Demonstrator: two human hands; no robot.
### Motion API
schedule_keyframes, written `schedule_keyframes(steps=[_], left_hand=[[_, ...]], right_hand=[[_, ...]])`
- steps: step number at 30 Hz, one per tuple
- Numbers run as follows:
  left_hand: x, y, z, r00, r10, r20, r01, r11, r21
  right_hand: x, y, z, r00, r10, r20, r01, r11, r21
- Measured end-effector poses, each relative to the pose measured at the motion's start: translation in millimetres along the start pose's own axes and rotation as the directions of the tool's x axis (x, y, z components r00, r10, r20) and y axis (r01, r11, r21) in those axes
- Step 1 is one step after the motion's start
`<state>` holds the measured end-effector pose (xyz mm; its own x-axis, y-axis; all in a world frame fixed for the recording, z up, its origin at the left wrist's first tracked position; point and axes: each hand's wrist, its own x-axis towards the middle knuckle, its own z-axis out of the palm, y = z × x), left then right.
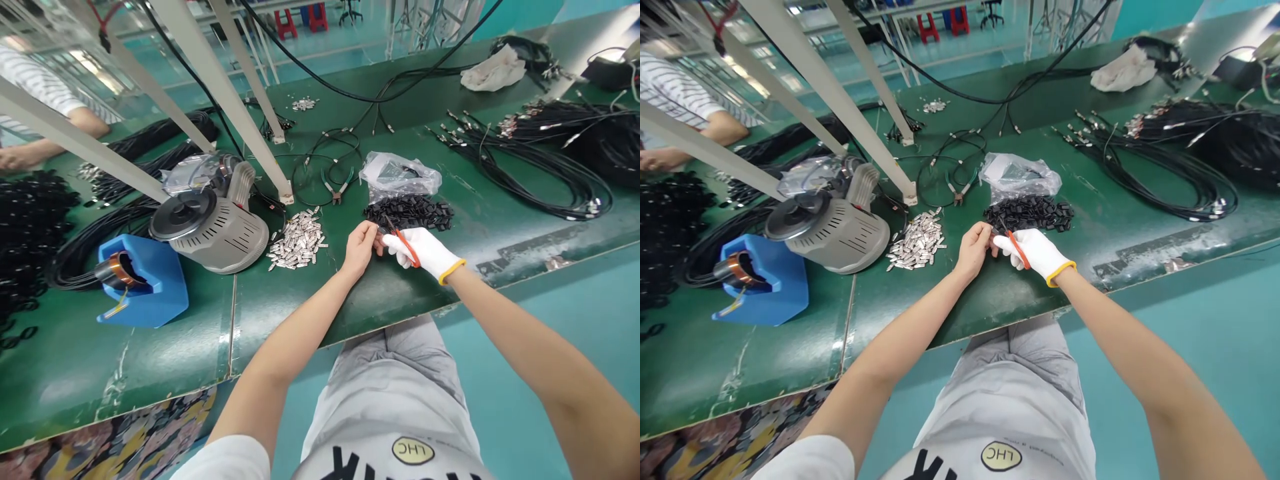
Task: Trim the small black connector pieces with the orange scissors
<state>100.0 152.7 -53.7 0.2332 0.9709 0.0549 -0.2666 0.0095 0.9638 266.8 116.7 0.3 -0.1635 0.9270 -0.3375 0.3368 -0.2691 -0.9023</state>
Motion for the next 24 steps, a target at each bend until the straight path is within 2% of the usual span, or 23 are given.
schedule_keyframes(steps=[8, 12, 16, 21, 24], left_hand=[[-7.9, 10.1, 1.9, 1.0, -0.026, 0.018, 0.026, 0.999, -0.026], [-16.5, 22.6, -9.6, 0.995, -0.099, 0.017, 0.1, 0.993, -0.065], [-28.8, 32.6, -24.6, 0.988, -0.153, -0.031, 0.15, 0.985, -0.08], [-37.4, 30.3, -35.6, 0.991, -0.086, -0.101, 0.087, 0.996, 0.012], [-39.5, 27.9, -42.1, 0.994, -0.051, -0.099, 0.058, 0.996, 0.067]], right_hand=[[-8.9, 15.6, 4.8, 0.992, -0.096, -0.085, 0.097, 0.995, 0.009], [-4.3, 22.7, 8.2, 0.981, -0.129, -0.146, 0.124, 0.991, -0.042], [2.9, 16.4, 18.1, 0.975, -0.162, -0.154, 0.153, 0.986, -0.067], [15.1, -0.9, 33.4, 0.963, -0.229, -0.143, 0.205, 0.964, -0.168], [22.0, -3.1, 41.1, 0.947, -0.293, -0.132, 0.253, 0.933, -0.255]])
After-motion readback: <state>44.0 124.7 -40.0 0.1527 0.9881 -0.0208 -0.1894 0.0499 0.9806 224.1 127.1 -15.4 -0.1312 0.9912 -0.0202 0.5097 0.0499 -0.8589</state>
